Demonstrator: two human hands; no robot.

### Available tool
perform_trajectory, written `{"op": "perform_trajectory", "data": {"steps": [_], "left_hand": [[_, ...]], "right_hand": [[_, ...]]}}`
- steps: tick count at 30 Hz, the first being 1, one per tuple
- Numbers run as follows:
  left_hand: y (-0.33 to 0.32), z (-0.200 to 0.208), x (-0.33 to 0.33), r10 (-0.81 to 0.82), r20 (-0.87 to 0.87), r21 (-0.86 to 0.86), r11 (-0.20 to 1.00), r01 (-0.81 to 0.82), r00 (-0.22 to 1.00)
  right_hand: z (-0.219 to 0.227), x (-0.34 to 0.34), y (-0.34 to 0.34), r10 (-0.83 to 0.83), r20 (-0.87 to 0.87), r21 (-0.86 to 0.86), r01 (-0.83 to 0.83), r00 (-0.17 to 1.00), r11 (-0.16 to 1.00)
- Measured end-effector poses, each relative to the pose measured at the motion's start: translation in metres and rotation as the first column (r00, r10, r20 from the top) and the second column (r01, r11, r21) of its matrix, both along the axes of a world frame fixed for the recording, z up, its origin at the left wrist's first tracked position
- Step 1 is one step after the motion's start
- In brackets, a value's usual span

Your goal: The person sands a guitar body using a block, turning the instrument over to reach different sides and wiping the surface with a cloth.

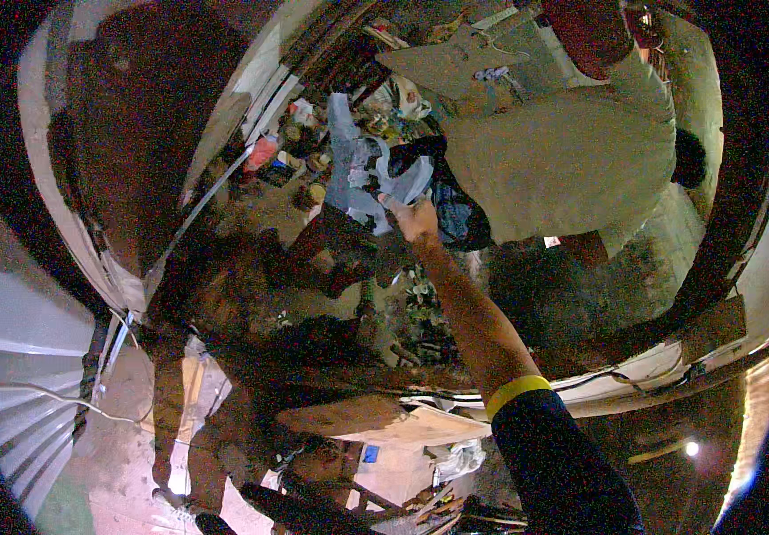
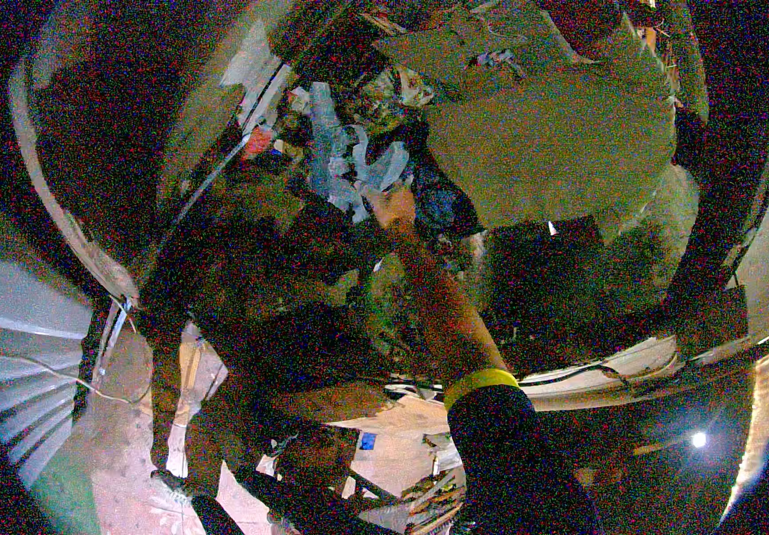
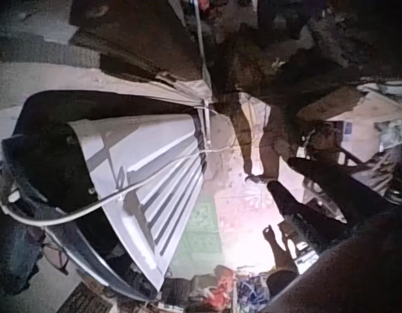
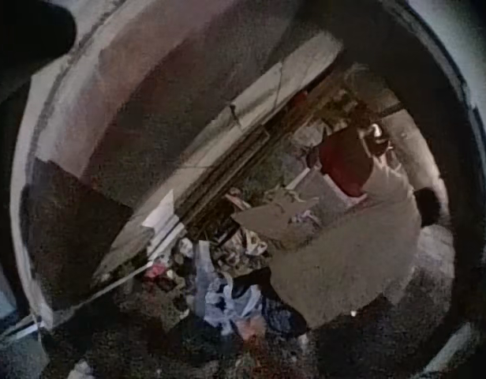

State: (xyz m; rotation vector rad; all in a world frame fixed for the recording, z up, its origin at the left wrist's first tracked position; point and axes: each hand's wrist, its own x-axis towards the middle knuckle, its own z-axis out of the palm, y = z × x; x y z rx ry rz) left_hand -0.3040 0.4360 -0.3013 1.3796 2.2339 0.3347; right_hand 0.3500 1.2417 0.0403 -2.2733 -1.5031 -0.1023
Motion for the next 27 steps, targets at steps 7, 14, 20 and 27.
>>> {"op": "perform_trajectory", "data": {"steps": [7, 14, 20, 27], "left_hand": [[0.008, -0.008, 0.012, 0.029, -0.04, -0.08, 0.996, -0.032, 0.999], [0.02, 0.009, 0.012, 0.002, -0.077, -0.09, 0.996, -0.009, 0.997], [0.002, 0.003, 0.005, -0.019, -0.088, -0.092, 0.996, 0.011, 0.996], [-0.022, -0.001, 0.006, -0.009, -0.102, -0.079, 0.997, 0.001, 0.995]], "right_hand": [[-0.005, 0.06, 0.017, 0.058, -0.102, 0.098, -0.048, 0.993, 0.994], [0.01, 0.007, 0.003, -0.046, 0.022, -0.031, 0.046, 0.999, 0.998], [-0.029, 0.036, -0.007, 0.164, 0.119, 0.122, -0.178, 0.979, 0.976], [-0.019, 0.056, 0.007, 0.029, 0.234, 0.036, -0.038, 0.972, 0.999]]}}
